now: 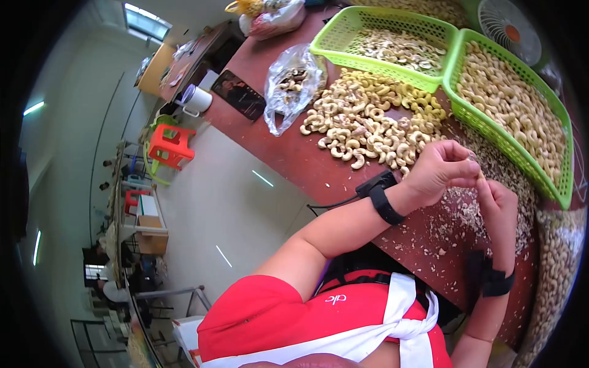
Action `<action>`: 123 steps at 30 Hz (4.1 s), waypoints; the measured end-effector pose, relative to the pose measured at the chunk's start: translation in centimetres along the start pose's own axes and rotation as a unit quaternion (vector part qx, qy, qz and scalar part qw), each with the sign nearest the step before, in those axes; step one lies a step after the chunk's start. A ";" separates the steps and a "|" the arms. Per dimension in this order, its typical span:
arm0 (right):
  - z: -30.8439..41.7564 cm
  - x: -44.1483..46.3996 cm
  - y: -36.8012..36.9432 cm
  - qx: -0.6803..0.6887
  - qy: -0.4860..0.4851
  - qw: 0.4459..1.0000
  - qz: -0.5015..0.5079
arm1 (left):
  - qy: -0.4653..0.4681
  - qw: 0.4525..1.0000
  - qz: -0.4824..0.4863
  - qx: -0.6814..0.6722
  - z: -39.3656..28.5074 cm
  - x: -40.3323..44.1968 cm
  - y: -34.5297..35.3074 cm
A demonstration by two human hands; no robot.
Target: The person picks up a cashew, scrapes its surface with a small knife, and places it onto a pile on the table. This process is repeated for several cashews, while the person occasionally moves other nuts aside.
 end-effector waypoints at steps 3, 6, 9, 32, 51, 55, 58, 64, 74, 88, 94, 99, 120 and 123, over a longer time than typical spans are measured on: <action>0.4 -0.1 0.0 0.021 -0.006 1.000 0.008 | 0.012 1.000 0.001 -0.001 -0.4 0.1 0.2; -1.2 0.1 -0.3 0.052 0.037 0.997 0.041 | 0.002 1.000 0.005 -0.029 -0.4 -0.2 0.6; -0.5 0.0 0.1 0.061 0.027 0.997 0.035 | 0.014 0.999 0.020 -0.032 -0.9 -0.4 0.8; 1.7 -0.4 -0.1 -0.029 -0.050 0.998 -0.016 | 0.052 0.997 0.053 0.011 -1.5 -0.5 0.9; -0.9 0.5 -0.4 -0.051 -0.079 0.995 -0.024 | 0.074 0.996 0.045 0.022 -1.3 -0.6 0.7; -1.3 0.5 -0.5 -0.044 -0.074 0.996 -0.025 | 0.080 0.996 0.043 0.025 -1.1 -0.4 0.7; -1.5 0.5 -0.6 -0.046 -0.083 0.995 -0.020 | 0.083 0.995 0.043 0.026 -0.9 -0.4 0.7; -0.7 0.1 -0.6 -0.054 -0.102 0.993 -0.030 | 0.077 0.996 0.046 0.019 -0.9 -0.4 0.7; -0.2 -0.3 -0.5 -0.055 -0.082 0.994 -0.040 | 0.075 0.996 0.055 0.018 -1.0 -0.5 0.9; -1.2 0.0 -0.7 -0.060 -0.091 0.994 -0.023 | 0.080 0.995 0.051 0.024 -1.2 -0.7 1.1; -0.5 -0.2 -0.7 -0.066 -0.090 0.993 -0.023 | 0.079 0.995 0.055 0.023 -1.0 -0.5 1.0; -1.0 -0.1 -0.7 -0.081 -0.099 0.992 -0.020 | 0.086 0.995 0.053 0.022 -0.8 -0.4 0.9; -0.7 -0.4 -0.7 -0.076 -0.095 0.992 -0.020 | 0.087 0.994 0.063 0.017 -0.6 -0.3 0.9; -0.5 -0.4 -0.7 -0.069 -0.097 0.993 -0.019 | 0.087 0.994 0.065 0.016 -0.5 -0.3 0.9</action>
Point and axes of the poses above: each hand's wrist, its own x-axis towards the middle knuckle, its own y-axis out of the palm, z = x × y, the point moved 6 cm from there along x, towards the middle knuckle, and after that the axes turned 4 degrees about y, right-handed, at the moved point
